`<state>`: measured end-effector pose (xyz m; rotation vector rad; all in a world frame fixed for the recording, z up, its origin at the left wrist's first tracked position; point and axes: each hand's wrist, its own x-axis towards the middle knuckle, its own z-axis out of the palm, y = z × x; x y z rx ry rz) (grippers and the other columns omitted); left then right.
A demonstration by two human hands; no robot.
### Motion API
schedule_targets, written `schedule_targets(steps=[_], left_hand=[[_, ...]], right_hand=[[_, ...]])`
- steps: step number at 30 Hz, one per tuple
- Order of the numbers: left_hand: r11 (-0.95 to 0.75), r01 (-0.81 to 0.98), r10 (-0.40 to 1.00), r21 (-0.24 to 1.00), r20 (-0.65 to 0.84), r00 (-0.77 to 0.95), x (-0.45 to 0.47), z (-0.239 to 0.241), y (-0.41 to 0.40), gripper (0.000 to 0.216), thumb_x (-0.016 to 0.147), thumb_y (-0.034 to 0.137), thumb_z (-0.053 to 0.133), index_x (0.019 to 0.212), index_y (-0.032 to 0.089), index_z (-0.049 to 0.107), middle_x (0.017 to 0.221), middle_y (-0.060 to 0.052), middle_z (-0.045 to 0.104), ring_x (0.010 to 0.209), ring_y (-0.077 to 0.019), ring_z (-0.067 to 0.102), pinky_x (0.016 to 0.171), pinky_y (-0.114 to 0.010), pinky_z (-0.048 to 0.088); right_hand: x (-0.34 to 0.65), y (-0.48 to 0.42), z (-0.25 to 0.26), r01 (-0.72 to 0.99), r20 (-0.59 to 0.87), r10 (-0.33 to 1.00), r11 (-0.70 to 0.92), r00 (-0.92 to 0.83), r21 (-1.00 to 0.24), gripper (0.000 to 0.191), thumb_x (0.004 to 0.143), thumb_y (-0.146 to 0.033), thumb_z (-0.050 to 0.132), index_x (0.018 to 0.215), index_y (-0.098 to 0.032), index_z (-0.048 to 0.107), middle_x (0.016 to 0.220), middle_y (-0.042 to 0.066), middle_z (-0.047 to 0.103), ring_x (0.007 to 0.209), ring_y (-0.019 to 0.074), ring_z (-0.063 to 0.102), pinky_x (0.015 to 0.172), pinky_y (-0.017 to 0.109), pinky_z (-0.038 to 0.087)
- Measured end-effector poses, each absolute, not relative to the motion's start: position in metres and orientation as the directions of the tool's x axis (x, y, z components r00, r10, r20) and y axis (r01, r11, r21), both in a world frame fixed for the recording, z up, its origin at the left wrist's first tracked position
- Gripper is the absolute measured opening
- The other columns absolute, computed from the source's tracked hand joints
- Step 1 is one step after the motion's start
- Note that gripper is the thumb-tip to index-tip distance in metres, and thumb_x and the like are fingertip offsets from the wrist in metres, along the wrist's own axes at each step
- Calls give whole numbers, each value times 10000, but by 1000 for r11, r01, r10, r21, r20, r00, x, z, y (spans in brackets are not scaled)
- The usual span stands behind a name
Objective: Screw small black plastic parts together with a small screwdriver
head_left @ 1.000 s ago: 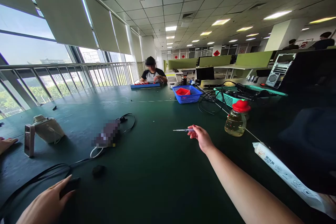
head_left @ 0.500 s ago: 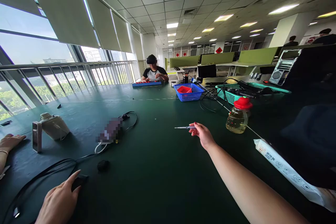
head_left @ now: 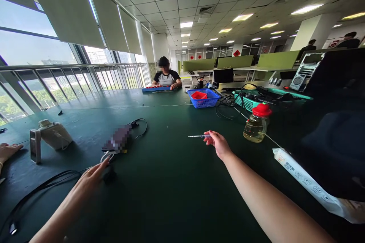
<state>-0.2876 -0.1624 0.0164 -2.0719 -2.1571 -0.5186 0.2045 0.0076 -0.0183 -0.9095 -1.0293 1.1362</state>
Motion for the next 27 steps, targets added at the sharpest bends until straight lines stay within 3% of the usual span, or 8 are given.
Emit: schedule_targets(steps=[6,11,15,27], left_hand=[[-53,989,970,138,243,18,-290,5,-156,666,786,247,403,1433,153,528,1316,-123,667,1140,-264,673,1014,-350,523],[-49,970,977,240,213,-4,-299,-5,-153,684,761,252,439,1435,183,534,1327,-95,665,1127,-287,680,940,-347,571],[-62,960,978,271,211,4,-307,-11,-152,661,765,265,463,1416,214,559,1345,-82,654,1145,-299,672,968,-373,560],[-101,956,986,276,152,60,-282,22,-165,534,795,250,483,1294,298,668,1384,-8,626,1176,-281,657,997,-343,543]], right_hand=[[205,9,-20,-265,176,980,194,92,-945,464,691,-644,747,789,-191,739,639,42,699,541,142,593,555,290,492],[204,9,-19,-264,167,982,186,91,-946,455,701,-632,740,795,-187,738,639,42,696,546,146,595,561,295,484],[204,9,-20,-281,157,984,175,86,-944,467,690,-637,751,796,-182,736,635,49,697,532,145,581,563,304,482],[205,9,-20,-258,172,982,185,72,-948,468,702,-651,740,795,-192,740,643,46,695,553,152,601,557,297,494]])
